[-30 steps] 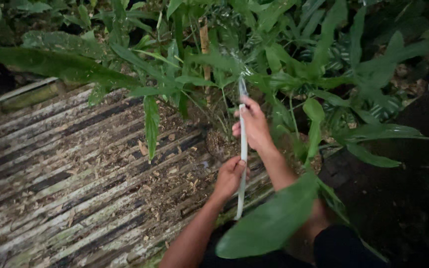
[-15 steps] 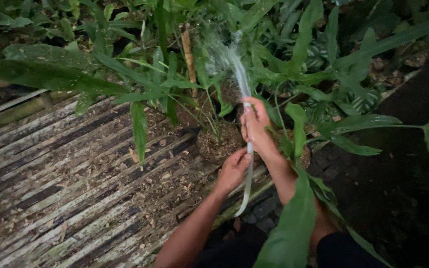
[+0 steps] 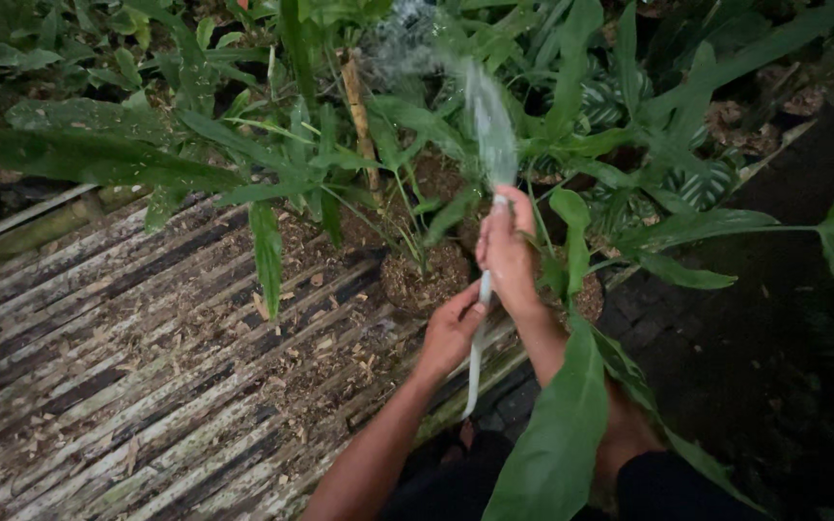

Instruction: The person uses a white hose to water several potted plants arranged on a bamboo rack. They move the hose from one pot to the next, directing water onto the soil and leaves.

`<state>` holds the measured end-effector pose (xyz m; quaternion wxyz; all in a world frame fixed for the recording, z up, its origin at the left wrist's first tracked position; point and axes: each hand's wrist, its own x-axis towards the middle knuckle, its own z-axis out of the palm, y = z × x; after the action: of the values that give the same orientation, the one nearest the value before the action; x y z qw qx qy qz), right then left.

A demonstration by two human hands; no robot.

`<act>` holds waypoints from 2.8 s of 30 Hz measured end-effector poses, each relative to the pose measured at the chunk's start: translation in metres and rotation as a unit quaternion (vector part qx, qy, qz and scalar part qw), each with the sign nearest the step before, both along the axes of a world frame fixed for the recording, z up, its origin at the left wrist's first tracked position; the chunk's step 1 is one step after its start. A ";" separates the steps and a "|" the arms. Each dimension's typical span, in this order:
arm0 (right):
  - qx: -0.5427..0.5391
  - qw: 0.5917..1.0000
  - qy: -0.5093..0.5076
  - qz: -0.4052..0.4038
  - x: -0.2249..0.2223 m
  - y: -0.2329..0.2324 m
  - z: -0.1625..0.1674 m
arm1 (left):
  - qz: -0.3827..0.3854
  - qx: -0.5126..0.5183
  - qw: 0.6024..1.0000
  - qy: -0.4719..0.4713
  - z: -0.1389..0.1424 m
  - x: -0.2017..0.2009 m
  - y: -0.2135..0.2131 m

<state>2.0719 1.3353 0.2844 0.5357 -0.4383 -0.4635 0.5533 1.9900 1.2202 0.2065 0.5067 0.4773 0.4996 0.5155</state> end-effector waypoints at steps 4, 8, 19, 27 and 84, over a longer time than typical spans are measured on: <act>-0.016 0.999 0.027 -0.016 0.005 -0.002 0.004 | -0.042 0.006 0.997 -0.065 0.007 0.001 -0.006; -0.051 0.989 -0.059 0.126 0.001 -0.017 0.000 | -0.012 -0.019 0.999 0.041 -0.005 -0.002 -0.026; -0.108 0.958 -0.148 0.222 -0.051 -0.047 -0.092 | 0.050 -0.098 0.994 -0.007 -0.058 -0.017 -0.079; -0.165 0.955 -0.165 0.185 -0.070 -0.044 -0.139 | 0.093 -0.109 0.990 0.010 -0.072 -0.029 -0.084; -0.196 0.959 -0.099 0.178 -0.123 -0.085 -0.156 | 0.135 -0.142 0.980 -0.044 -0.078 -0.072 -0.122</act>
<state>1.9486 1.2502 0.1285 0.2832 -0.4982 -0.4672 0.6733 1.9180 1.0983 0.1281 0.5168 0.3052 0.6050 0.5233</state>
